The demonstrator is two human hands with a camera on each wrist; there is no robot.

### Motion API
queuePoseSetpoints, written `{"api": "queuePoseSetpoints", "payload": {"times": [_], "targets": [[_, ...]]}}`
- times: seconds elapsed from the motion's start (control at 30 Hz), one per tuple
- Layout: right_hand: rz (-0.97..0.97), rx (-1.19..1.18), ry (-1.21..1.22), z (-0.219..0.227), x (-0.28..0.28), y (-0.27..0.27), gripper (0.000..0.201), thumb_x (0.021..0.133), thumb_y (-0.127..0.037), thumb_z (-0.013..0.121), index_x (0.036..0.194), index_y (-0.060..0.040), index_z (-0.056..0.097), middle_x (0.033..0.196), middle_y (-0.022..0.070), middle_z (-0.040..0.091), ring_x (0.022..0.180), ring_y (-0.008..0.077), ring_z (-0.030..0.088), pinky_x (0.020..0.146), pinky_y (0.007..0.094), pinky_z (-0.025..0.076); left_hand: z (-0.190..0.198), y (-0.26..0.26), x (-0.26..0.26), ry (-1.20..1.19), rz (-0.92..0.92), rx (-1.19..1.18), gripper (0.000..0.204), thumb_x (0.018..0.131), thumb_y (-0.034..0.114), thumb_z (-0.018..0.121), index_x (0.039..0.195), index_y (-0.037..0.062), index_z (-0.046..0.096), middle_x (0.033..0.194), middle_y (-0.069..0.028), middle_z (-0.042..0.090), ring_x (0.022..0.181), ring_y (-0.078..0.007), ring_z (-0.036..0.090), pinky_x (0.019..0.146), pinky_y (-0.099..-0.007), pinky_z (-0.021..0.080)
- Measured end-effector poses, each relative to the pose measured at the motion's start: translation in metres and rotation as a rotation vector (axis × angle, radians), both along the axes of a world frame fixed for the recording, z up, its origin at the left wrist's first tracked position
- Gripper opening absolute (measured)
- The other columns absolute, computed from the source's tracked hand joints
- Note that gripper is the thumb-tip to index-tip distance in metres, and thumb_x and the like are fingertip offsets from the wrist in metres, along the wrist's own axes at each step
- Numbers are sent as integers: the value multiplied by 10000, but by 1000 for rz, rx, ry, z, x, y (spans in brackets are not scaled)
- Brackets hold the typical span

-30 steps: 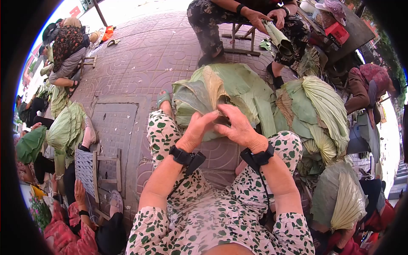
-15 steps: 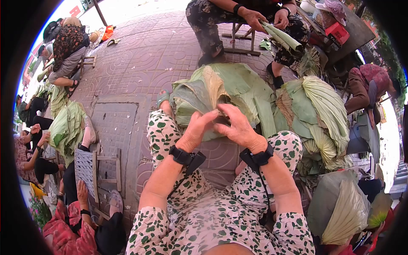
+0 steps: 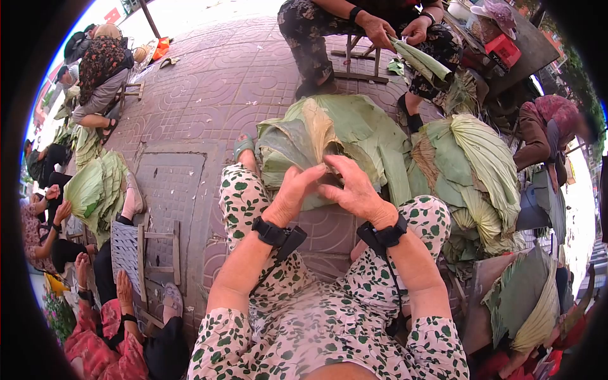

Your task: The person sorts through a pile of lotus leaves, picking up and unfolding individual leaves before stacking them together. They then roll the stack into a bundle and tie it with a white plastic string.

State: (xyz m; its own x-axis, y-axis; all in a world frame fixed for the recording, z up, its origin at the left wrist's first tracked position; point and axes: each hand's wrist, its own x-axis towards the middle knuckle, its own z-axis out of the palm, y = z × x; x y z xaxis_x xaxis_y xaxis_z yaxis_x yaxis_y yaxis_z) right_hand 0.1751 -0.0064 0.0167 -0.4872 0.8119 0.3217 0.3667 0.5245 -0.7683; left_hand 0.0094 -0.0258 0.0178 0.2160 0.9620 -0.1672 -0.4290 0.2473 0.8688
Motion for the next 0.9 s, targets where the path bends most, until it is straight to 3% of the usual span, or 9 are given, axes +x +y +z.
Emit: {"api": "queuePoseSetpoints", "payload": {"times": [0.73, 0.83, 0.9], "targets": [[-22, -46, 46, -1, 0, 0, 591, 697, -171, 720, 1191, 28, 463, 1167, 202, 500, 1085, 348, 479, 938, 380, 385, 3, -2, -1, 18, -13, -19, 306, 828, 200, 580, 1065, 7, 575, 982, -41, 610, 873, -114, 580, 745, -272, 479], [-30, -57, 57, 2, 0, 1, 593, 693, -165, 721, 1191, 26, 463, 1163, 199, 503, 1082, 347, 481, 935, 379, 385, 5, -3, 1, 13, 15, 8, 421, 818, 242, 569, 1107, -62, 538, 1018, -95, 589, 894, -146, 575, 777, -272, 463], [-30, -61, 66, 3, 0, 0, 594, 690, -161, 721, 1190, 26, 463, 1160, 199, 505, 1080, 345, 483, 933, 378, 385, 2, -2, 1, -51, 11, -1, 298, 827, 179, 580, 1076, 16, 563, 987, -42, 604, 896, -121, 574, 759, -278, 480]]}}
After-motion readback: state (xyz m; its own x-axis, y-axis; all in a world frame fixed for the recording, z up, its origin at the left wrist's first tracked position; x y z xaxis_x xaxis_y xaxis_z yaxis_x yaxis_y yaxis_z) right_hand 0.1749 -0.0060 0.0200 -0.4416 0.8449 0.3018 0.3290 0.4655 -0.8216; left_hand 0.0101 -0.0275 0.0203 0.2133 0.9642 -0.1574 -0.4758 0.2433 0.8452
